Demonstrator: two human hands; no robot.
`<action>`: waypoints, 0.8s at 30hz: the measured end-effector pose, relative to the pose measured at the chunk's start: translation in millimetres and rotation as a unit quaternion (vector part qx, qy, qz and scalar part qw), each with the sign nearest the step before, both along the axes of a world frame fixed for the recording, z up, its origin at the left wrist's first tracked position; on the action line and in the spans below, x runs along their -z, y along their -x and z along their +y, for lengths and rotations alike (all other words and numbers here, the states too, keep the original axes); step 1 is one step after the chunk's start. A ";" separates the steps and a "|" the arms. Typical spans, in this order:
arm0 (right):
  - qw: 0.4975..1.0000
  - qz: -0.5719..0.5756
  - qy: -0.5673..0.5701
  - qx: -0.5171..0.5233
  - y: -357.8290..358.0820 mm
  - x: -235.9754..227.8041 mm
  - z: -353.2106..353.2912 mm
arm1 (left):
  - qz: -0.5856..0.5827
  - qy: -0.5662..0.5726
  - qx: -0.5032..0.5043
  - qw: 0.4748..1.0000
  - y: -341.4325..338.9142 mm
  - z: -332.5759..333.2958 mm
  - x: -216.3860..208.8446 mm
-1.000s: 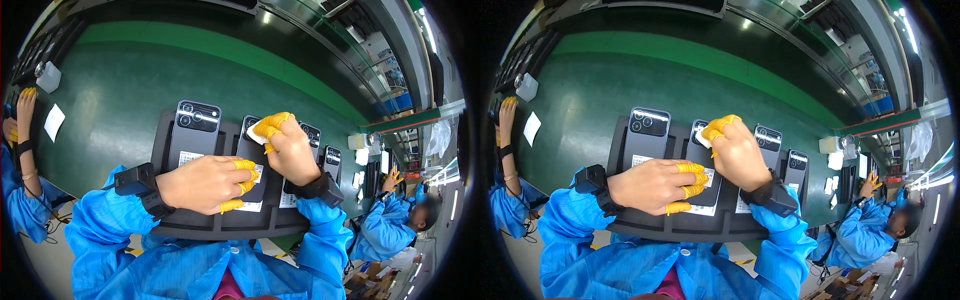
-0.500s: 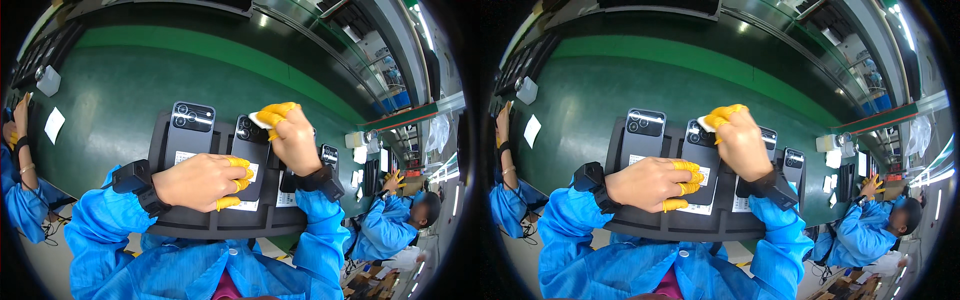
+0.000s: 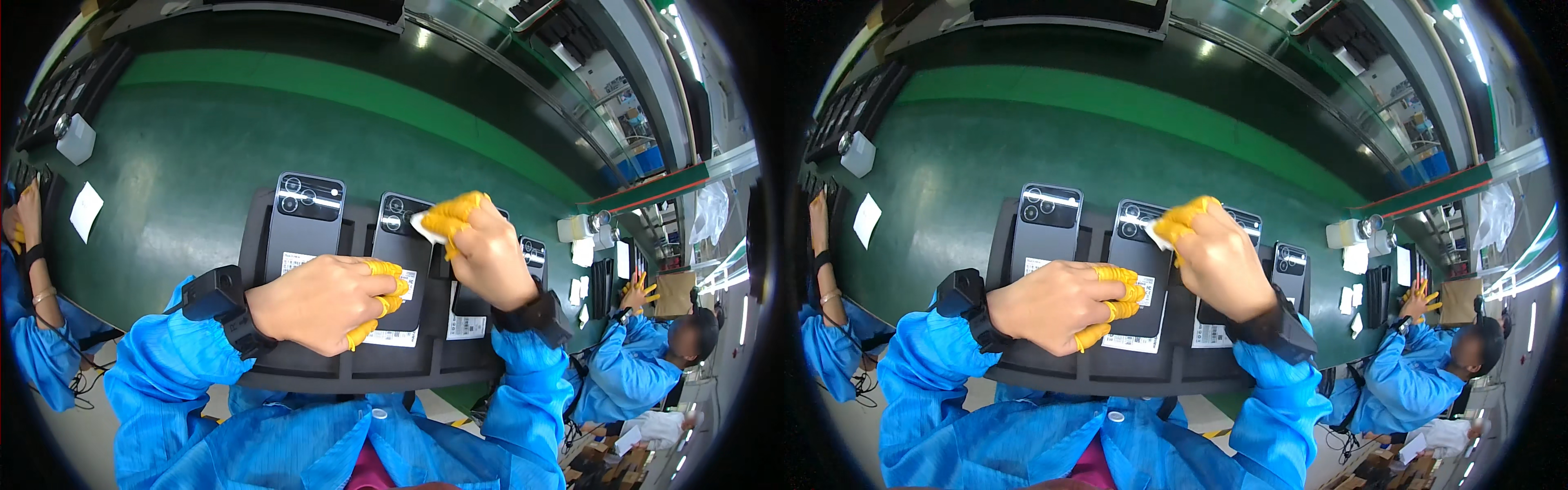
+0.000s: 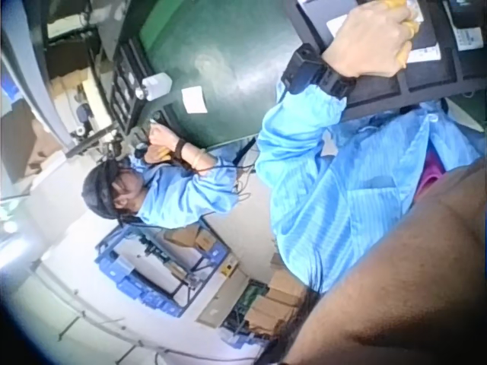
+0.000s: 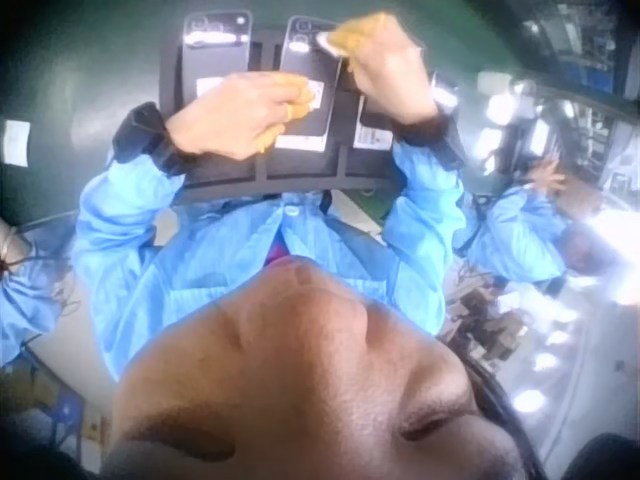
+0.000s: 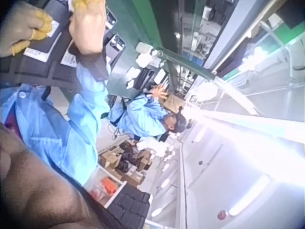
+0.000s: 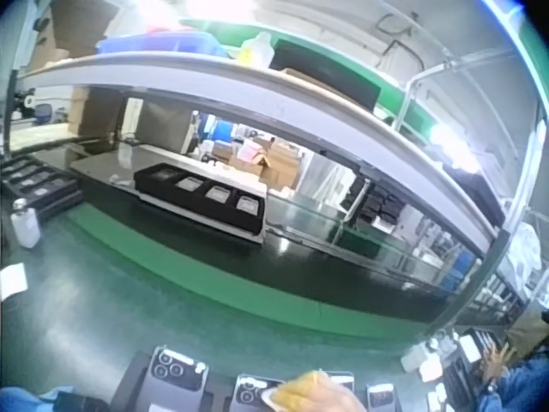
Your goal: Cleaning the back and camera lenses of mobile phones on an assembly line.
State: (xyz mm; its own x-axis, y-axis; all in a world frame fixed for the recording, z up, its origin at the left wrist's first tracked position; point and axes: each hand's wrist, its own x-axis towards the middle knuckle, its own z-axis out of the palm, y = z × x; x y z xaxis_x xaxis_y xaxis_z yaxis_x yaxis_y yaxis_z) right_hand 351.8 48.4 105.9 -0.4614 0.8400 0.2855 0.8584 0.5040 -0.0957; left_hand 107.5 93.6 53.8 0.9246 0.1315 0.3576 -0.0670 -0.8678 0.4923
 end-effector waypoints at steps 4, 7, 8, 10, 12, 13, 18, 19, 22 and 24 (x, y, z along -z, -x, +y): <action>0.992 0.084 -0.068 -0.059 25.5 22.3 38.8 | 0.010 -0.001 0.005 1.000 1.0 2.9 1.9; 0.996 0.047 -0.052 -0.058 20.5 20.8 34.0 | -0.038 -0.001 0.009 0.999 -1.1 3.7 7.9; 0.997 0.028 -0.042 -0.061 15.9 15.7 27.6 | -0.039 0.000 0.007 0.999 -0.6 4.0 7.1; 0.999 -0.011 -0.004 -0.033 4.5 1.6 8.7 | -0.030 0.008 -0.002 1.000 -1.7 1.3 5.2; 0.998 -0.049 0.028 0.005 -2.7 -4.4 -2.0 | -0.020 0.014 -0.006 1.000 -1.0 0.4 2.8; 0.998 -0.051 0.027 0.004 -0.9 -5.8 -0.5 | -0.008 0.017 -0.005 1.000 -1.1 0.5 1.6; 0.996 0.022 -0.077 0.034 12.1 5.5 14.1 | -0.018 0.013 -0.002 1.000 -1.8 1.3 4.6; 0.996 -0.005 -0.072 0.050 12.9 11.5 16.1 | -0.031 0.016 -0.001 0.999 -2.5 1.3 5.3; 0.992 0.037 -0.119 0.008 23.6 26.9 28.4 | -0.028 0.015 -0.006 0.999 -3.1 0.3 2.9; 0.992 0.068 -0.094 -0.041 32.8 25.9 41.5 | -0.021 0.011 -0.004 1.000 -3.1 0.9 0.6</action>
State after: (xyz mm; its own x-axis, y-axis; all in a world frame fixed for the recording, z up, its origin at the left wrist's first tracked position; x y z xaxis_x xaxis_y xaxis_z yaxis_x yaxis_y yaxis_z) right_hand 319.0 89.9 80.0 -0.4730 0.7274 0.4971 0.7993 0.5917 -0.1052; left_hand 110.6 94.5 53.2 0.9079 0.1482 0.3922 -0.0800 -0.8570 0.5091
